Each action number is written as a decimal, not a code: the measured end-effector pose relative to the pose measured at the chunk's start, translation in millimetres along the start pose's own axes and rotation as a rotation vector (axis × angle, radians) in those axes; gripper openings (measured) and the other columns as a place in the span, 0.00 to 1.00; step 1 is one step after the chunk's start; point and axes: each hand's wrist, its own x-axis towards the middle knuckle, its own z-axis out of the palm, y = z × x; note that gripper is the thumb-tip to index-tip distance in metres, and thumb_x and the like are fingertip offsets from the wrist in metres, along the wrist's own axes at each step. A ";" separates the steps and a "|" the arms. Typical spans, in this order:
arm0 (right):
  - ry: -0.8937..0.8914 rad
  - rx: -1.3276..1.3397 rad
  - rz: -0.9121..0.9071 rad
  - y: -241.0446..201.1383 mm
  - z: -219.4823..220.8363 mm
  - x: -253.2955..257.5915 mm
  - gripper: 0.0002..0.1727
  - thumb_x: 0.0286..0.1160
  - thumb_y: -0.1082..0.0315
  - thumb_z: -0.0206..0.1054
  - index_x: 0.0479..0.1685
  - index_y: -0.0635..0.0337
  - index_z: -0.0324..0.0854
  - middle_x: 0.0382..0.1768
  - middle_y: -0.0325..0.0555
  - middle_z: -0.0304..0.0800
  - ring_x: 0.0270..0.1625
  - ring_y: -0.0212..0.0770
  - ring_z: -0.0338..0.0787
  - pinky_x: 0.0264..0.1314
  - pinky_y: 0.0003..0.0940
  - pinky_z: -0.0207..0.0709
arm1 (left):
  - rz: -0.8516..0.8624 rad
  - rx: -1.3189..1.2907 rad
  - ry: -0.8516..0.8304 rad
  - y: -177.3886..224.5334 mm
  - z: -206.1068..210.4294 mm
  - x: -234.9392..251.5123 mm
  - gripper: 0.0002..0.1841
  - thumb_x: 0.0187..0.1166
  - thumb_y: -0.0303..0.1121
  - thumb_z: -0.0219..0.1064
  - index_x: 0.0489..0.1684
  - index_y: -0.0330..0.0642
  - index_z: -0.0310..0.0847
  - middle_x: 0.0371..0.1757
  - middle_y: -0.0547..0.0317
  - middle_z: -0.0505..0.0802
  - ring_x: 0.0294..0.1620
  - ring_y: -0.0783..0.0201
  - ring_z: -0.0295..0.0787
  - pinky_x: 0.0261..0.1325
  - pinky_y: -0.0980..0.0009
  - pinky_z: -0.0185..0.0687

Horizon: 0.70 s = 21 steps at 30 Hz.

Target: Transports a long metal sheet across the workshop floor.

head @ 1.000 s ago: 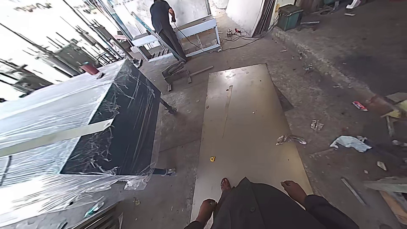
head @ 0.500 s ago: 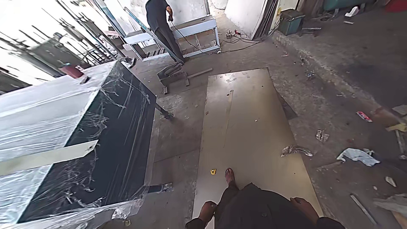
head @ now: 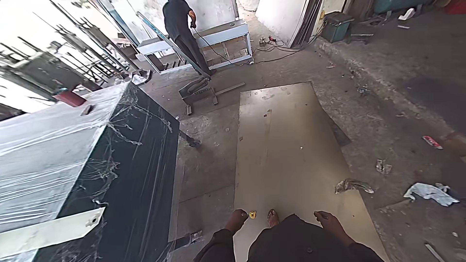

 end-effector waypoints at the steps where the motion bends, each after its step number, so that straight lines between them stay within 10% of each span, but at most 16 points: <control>1: 0.002 -0.006 -0.009 -6.1 0.3 2.6 0.23 0.90 0.49 0.58 0.56 0.56 0.92 0.49 0.52 0.97 0.55 0.50 0.93 0.66 0.57 0.79 | 0.000 -0.005 0.001 0.2 -4.5 2.6 0.23 0.89 0.44 0.62 0.66 0.32 0.83 0.60 0.35 0.92 0.60 0.44 0.91 0.69 0.46 0.82; 21: 0.026 -0.187 0.018 39.3 -126.4 77.6 0.26 0.91 0.47 0.55 0.54 0.59 0.92 0.52 0.56 0.96 0.61 0.55 0.93 0.70 0.61 0.78 | -0.089 0.019 0.012 49.7 80.9 -27.2 0.22 0.88 0.47 0.62 0.62 0.35 0.88 0.59 0.39 0.94 0.61 0.46 0.92 0.71 0.45 0.80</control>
